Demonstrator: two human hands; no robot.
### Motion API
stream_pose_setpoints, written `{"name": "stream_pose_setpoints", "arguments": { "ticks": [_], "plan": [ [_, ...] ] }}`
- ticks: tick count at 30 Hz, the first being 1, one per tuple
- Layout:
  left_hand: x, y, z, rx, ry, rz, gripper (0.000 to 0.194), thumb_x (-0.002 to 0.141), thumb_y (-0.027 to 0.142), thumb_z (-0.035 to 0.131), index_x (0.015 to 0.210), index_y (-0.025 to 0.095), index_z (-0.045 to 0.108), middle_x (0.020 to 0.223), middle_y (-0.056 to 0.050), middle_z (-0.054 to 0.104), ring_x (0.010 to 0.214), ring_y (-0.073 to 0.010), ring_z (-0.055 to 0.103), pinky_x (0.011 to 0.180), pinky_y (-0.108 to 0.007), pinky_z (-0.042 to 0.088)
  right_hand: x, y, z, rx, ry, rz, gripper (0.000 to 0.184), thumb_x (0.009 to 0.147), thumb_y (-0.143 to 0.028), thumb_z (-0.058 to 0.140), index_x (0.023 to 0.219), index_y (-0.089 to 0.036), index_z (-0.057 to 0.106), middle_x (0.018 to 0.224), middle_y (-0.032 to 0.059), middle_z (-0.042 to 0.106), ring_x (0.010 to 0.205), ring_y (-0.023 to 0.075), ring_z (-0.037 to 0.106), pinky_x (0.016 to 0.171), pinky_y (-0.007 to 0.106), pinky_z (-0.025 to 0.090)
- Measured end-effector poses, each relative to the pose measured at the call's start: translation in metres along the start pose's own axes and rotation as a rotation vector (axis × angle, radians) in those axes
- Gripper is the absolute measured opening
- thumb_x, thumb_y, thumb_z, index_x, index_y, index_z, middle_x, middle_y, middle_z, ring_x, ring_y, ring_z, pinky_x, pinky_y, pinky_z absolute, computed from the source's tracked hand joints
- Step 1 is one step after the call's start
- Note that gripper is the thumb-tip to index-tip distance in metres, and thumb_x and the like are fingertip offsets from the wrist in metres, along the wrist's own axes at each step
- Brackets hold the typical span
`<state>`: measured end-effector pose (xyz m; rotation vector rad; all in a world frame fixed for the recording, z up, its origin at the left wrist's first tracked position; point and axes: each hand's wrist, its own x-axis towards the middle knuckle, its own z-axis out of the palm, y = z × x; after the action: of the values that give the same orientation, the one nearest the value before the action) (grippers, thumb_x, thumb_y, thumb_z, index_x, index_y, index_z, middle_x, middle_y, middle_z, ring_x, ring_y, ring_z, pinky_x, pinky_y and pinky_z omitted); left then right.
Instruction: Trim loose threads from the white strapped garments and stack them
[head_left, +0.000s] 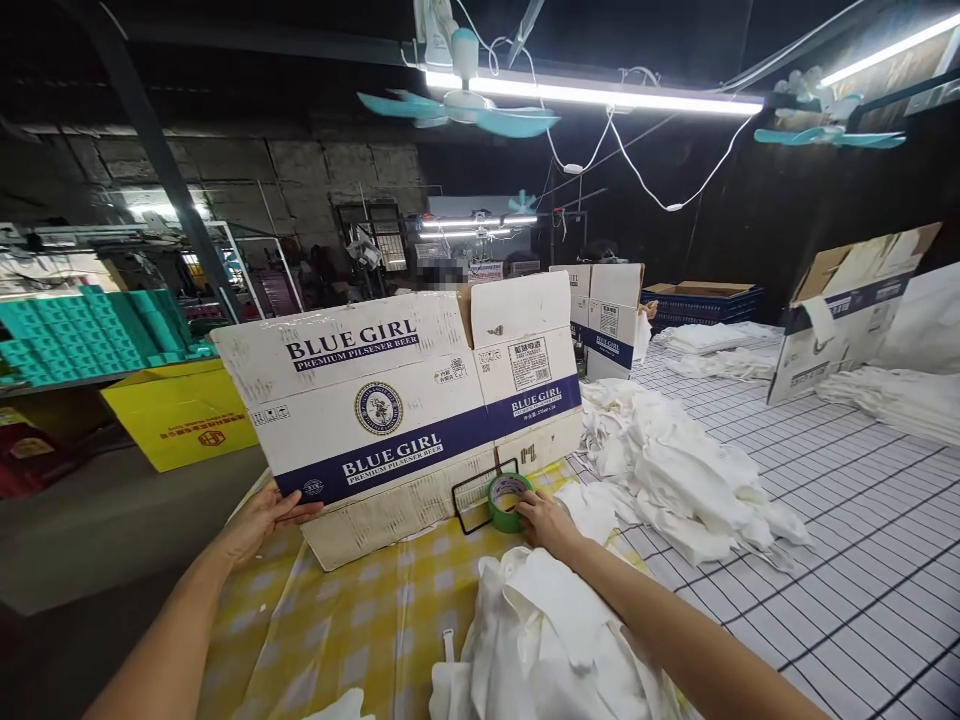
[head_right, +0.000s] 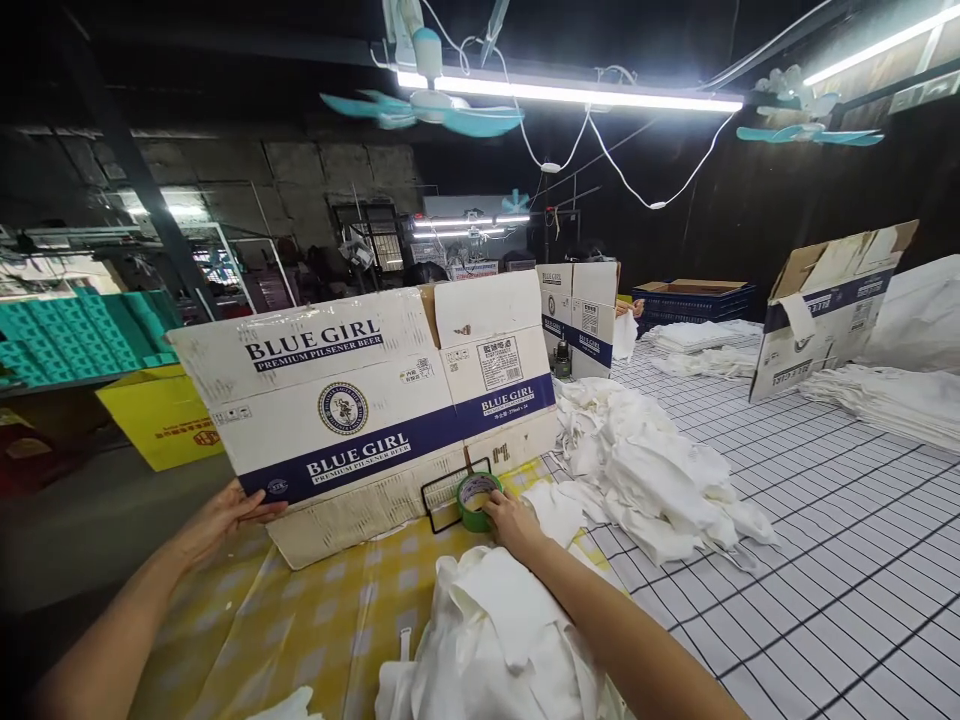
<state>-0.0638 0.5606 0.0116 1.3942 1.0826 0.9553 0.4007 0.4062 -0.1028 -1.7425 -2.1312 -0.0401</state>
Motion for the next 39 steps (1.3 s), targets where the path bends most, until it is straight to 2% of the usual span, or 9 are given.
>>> {"name": "stream_pose_setpoints", "arguments": {
  "ticks": [3,7,11,14,19,26,34,39],
  "plan": [
    [0.002,-0.001,0.000,-0.023,-0.001,0.006,0.065,0.058,0.038,0.078,0.110,0.022,0.044,0.103,-0.005,0.066,0.093,-0.0290,0.064,0.084,-0.038,0.053,0.000,0.000,0.001,0.002,0.003,-0.006,0.020,0.080,-0.017,0.050,0.095,-0.022,0.061,0.099,0.0056,0.058,0.097,0.0199,0.050,0.080,0.030,0.042],
    [0.000,0.001,0.001,-0.044,-0.013,0.011,0.061,0.063,0.037,0.075,0.115,0.023,0.046,0.108,-0.007,0.064,0.093,-0.0286,0.064,0.083,-0.037,0.054,-0.002,0.002,0.001,0.018,0.010,-0.016,0.026,0.077,-0.016,0.053,0.102,-0.022,0.059,0.108,0.0066,0.056,0.098,0.0201,0.052,0.082,0.031,0.043],
    [-0.002,0.004,0.004,-0.083,0.048,0.066,0.053,0.068,0.033,0.072,0.114,0.025,0.049,0.114,-0.007,0.060,0.087,-0.0282,0.066,0.075,-0.039,0.057,-0.008,0.005,-0.005,0.043,0.031,-0.038,0.038,0.078,-0.015,0.051,0.115,-0.021,0.051,0.124,0.0085,0.047,0.102,0.0194,0.053,0.084,0.030,0.043],
    [0.000,0.005,0.009,-0.108,0.108,0.090,0.052,0.069,0.028,0.071,0.116,0.028,0.049,0.120,-0.008,0.056,0.080,-0.0270,0.068,0.065,-0.038,0.059,-0.013,0.008,-0.011,0.053,0.026,-0.074,0.040,0.078,-0.013,0.050,0.118,-0.020,0.049,0.127,0.0090,0.045,0.102,0.0187,0.054,0.086,0.029,0.043],
    [0.004,-0.002,0.016,-0.159,0.201,0.113,0.044,0.076,0.030,0.064,0.116,0.025,0.047,0.124,-0.012,0.052,0.075,-0.0268,0.069,0.058,-0.038,0.058,-0.010,0.009,-0.012,0.030,0.010,-0.096,0.031,0.077,-0.012,0.051,0.107,-0.019,0.056,0.118,0.0100,0.051,0.096,0.0197,0.056,0.084,0.032,0.043],
    [-0.002,-0.006,0.021,-0.163,0.186,0.139,0.038,0.080,0.029,0.060,0.116,0.027,0.047,0.124,-0.010,0.052,0.074,-0.0237,0.069,0.060,-0.035,0.059,0.003,0.004,-0.005,-0.034,-0.028,-0.093,0.017,0.077,-0.015,0.053,0.090,-0.020,0.063,0.090,0.0064,0.060,0.088,0.0213,0.055,0.075,0.030,0.043],
    [-0.003,-0.002,0.025,-0.252,0.224,0.122,0.038,0.073,0.026,0.067,0.107,0.024,0.049,0.101,-0.006,0.062,0.072,-0.0264,0.069,0.056,-0.036,0.059,0.002,0.003,-0.008,-0.077,-0.059,-0.075,0.018,0.079,-0.019,0.055,0.095,-0.020,0.063,0.095,0.0057,0.059,0.086,0.0181,0.056,0.074,0.027,0.039],
    [-0.003,-0.003,0.025,-0.271,0.246,0.103,0.034,0.072,0.022,0.068,0.100,0.023,0.050,0.094,-0.004,0.062,0.071,-0.0253,0.069,0.057,-0.037,0.060,0.004,0.005,-0.011,-0.077,-0.053,-0.084,0.014,0.081,-0.016,0.052,0.083,-0.019,0.065,0.088,0.0049,0.060,0.082,0.0175,0.056,0.076,0.029,0.036]
  ]
}}
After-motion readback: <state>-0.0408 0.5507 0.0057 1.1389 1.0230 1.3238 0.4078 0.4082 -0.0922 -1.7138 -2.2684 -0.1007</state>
